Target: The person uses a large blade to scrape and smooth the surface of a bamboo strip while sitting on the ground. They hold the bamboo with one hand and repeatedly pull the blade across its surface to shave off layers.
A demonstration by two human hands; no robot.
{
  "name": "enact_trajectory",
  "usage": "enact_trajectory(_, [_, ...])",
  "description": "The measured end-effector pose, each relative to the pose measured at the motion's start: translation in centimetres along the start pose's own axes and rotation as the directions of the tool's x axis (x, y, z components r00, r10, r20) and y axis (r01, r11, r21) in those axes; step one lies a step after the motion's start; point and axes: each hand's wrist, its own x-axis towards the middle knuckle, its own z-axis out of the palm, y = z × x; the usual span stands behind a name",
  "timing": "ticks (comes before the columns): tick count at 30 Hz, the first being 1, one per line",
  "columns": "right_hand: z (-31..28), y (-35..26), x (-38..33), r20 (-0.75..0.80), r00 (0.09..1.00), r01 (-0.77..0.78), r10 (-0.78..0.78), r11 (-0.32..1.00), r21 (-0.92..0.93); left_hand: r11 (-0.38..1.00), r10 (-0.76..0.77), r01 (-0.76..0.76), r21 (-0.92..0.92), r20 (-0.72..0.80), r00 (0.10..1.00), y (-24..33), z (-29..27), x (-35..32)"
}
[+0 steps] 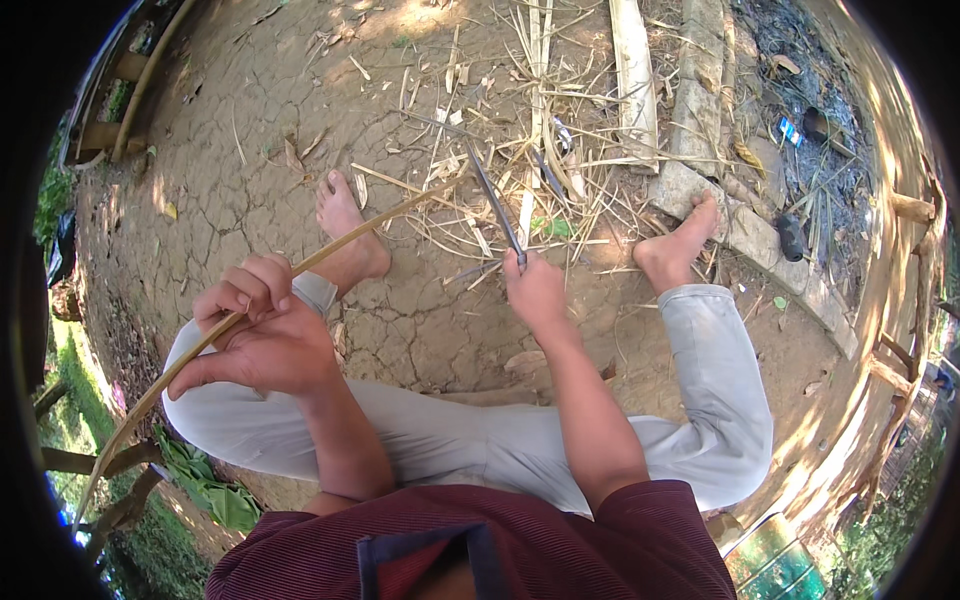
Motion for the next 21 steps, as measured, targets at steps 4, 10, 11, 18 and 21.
enact_trajectory(4, [-1.9, -5.7, -2.2, 0.075, 0.995, 0.048, -0.060, 0.987, 0.152, 0.991, 0.021, -0.011, 0.130, -0.079, 0.997, 0.0, 0.8, 0.3])
enact_trajectory(10, [-0.9, -9.6, -6.8, -0.192, 0.848, 0.529, -0.494, 0.806, 0.264, 0.993, 0.035, -0.021, 0.118, -0.115, 0.993, -0.4, 1.1, 0.2])
enact_trajectory(11, [-0.4, -9.2, -6.7, -0.263, 0.810, 0.580, -0.524, 0.781, 0.231, 0.993, 0.052, -0.043, 0.114, -0.079, 0.996, -0.5, 0.7, 0.2])
enact_trajectory(18, [1.6, -4.4, -4.0, 0.018, 0.971, 0.238, -0.238, 0.971, 0.001, 0.978, 0.139, -0.119, 0.170, -0.110, 0.984, -0.9, 0.8, -0.1])
enact_trajectory(21, [0.0, -7.6, -6.4, -0.066, 0.929, 0.368, -0.364, 0.929, 0.047, 0.973, 0.120, -0.083, 0.214, -0.166, 0.979, -0.9, 0.8, -0.5])
